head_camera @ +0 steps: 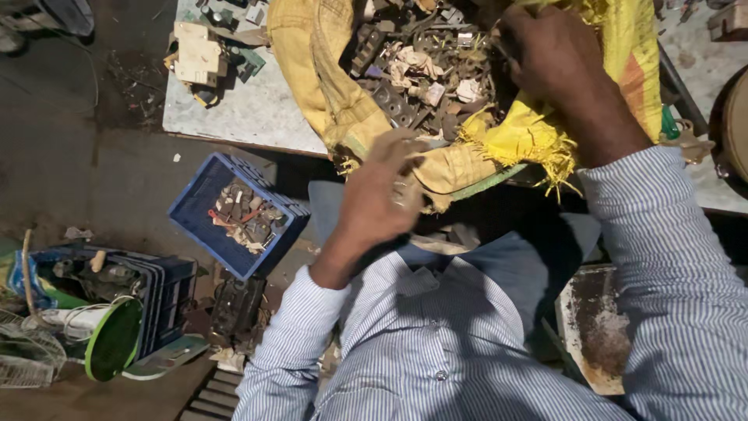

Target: The person sorts small electronic components from a yellow sack, picking up items and placing them into a blue crate. The person handles various metal and plastic parts by hand, occasionally moving items aside to reach deeper into the sack.

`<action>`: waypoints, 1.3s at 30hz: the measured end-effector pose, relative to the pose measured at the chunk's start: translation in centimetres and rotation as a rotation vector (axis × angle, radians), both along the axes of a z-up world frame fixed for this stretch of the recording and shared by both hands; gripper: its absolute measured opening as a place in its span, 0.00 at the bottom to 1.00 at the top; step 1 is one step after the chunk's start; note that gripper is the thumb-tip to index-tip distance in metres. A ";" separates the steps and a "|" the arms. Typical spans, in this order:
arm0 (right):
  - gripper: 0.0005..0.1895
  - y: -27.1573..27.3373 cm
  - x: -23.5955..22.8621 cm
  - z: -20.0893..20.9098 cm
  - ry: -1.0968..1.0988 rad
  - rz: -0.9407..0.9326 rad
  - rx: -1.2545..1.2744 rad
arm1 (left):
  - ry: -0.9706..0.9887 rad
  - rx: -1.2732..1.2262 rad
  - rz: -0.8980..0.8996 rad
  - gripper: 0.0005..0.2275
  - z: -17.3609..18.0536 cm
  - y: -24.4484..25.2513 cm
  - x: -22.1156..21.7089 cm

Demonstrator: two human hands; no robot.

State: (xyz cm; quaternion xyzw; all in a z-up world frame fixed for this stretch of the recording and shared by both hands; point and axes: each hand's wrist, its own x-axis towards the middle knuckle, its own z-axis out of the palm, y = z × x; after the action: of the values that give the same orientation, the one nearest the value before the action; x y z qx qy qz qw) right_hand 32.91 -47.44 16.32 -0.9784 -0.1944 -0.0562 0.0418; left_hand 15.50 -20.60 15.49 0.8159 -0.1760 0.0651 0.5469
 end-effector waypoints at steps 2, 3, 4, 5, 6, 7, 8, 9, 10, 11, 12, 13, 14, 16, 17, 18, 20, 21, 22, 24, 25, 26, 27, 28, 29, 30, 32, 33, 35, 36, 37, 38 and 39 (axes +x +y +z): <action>0.18 -0.3 -0.4 0.1 0.055 -0.001 -0.108 | 0.132 0.446 -0.072 0.27 0.3 -1.2 0.2; 0.15 -0.4 -0.7 0.2 0.081 -0.002 -0.161 | 0.131 0.455 -0.102 0.27 0.3 -1.9 0.1; 0.14 -0.6 -1.3 0.5 0.041 0.118 -0.141 | 0.131 0.465 -0.133 0.27 0.3 -2.6 -0.1; 0.14 -0.9 -2.0 0.8 -0.001 0.239 -0.120 | 0.128 0.475 -0.163 0.27 0.2 -3.0 -0.2; 0.13 -1.0 -2.4 1.2 -0.042 0.359 -0.100 | 0.128 0.489 -0.182 0.27 0.1 -3.1 -0.2; 0.14 -1.2 -3.0 1.4 0.036 0.290 -0.156 | 0.136 0.500 -0.203 0.27 -0.2 -3.2 -0.5; 0.14 -1.3 -3.3 1.6 0.114 0.221 -0.212 | 0.144 0.512 -0.225 0.27 -0.5 -3.2 -0.7; 0.15 -1.4 -3.6 1.7 0.192 0.150 -0.270 | 0.163 0.522 -0.254 0.27 -0.9 -3.3 -0.9; 0.13 -1.4 -3.8 1.7 0.252 0.128 -0.300 | 0.183 0.532 -0.284 0.26 -1.3 -3.3 -1.2; 0.12 -1.3 -3.9 1.8 0.309 0.105 -0.329 | 0.201 0.544 -0.315 0.26 -1.6 -3.2 -1.4; 0.10 -1.2 -4.0 2.0 0.367 0.082 -0.359 | 0.179 0.519 -0.333 0.27 -1.8 -3.1 -1.6; 0.12 -1.1 -4.0 2.2 0.338 0.121 -0.361 | 0.152 0.498 -0.351 0.28 -2.0 -2.9 -1.5; 0.13 -1.1 -4.0 2.5 0.309 0.160 -0.363 | 0.124 0.477 -0.369 0.29 -2.1 -2.7 -1.5; 0.12 -1.1 -4.3 2.9 0.289 0.218 -0.307 | 0.112 0.446 -0.356 0.28 -2.4 -2.4 -1.6; 0.09 -1.3 -4.5 3.1 0.296 0.237 -0.250 | 0.108 0.428 -0.350 0.27 -2.6 -2.3 -1.8; 0.07 -1.4 -4.7 3.3 0.302 0.256 -0.193 | 0.126 0.439 -0.364 0.27 -2.8 -2.1 -1.9; 0.16 -1.6 -4.9 3.6 0.272 0.291 -0.229 | 0.158 0.459 -0.388 0.26 -3.2 -2.0 -2.1; 0.21 -1.5 -4.7 3.7 0.256 0.311 -0.246 | 0.176 0.449 -0.392 0.25 -3.5 -1.9 -2.1; 0.22 -1.4 -4.4 3.8 0.350 0.219 -0.284 | 0.194 0.439 -0.396 0.25 -3.7 -1.7 -2.1; 0.25 -0.9 -3.2 3.8 0.533 0.033 -0.355 | 0.184 0.392 -0.404 0.25 -4.3 -1.4 -1.9; 0.27 -0.5 -2.8 3.5 0.457 0.058 -0.336 | 0.156 0.354 -0.408 0.26 -4.7 -1.3 -1.7; 0.28 0.2 -2.2 3.1 0.381 0.083 -0.318 | 0.127 0.317 -0.411 0.27 -5.0 -1.2 -1.7; 0.30 0.6 -1.8 2.8 0.303 0.105 -0.298 | 0.134 0.325 -0.417 0.28 -5.3 -1.1 -1.5; 0.27 1.0 -1.4 2.3 0.327 0.095 -0.295 | 0.141 0.332 -0.423 0.29 -5.7 -1.1 -1.4; 0.24 1.6 -1.2 1.6 0.353 0.085 -0.291 | 0.150 0.340 -0.429 0.29 -6.0 -1.2 -1.3; 0.21 2.0 -1.1 1.0 0.379 0.075 -0.287 | 0.160 0.355 -0.430 0.30 -6.3 -1.3 -1.3; 0.22 2.3 -1.3 0.1 0.172 0.229 -0.225 | 0.178 0.386 -0.434 0.31 -6.8 -1.5 -1.1; 0.24 2.4 -1.4 -0.3 0.068 0.306 -0.194 | 0.207 0.399 -0.440 0.30 -6.9 -1.6 -1.1; 0.18 2.5 -1.7 -0.9 0.128 0.253 -0.223 | 0.266 0.425 -0.453 0.28 -7.0 -1.6 -1.0; 0.14 2.5 -1.9 -1.0 0.159 0.226 -0.237 | 0.270 0.434 -0.446 0.29 -6.8 -1.7 -1.0; 0.15 2.4 -2.0 -1.1 0.154 0.242 -0.231 | 0.273 0.446 -0.438 0.29 -6.5 -1.7 -1.0; 0.16 2.4 -2.0 -1.0 0.149 0.259 -0.225 | 0.275 0.458 -0.431 0.29 -6.2 -1.6 -1.1; 0.17 2.2 -2.1 -0.9 0.144 0.272 -0.217 | 0.203 0.406 -0.414 0.30 -5.7 -1.5 -1.1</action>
State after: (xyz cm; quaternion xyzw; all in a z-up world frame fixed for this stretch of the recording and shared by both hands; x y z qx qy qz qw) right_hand 30.80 -45.20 15.40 -0.9434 -0.3264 0.0415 -0.0431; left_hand 14.36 -22.14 9.80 0.8577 -0.2923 -0.1659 0.3891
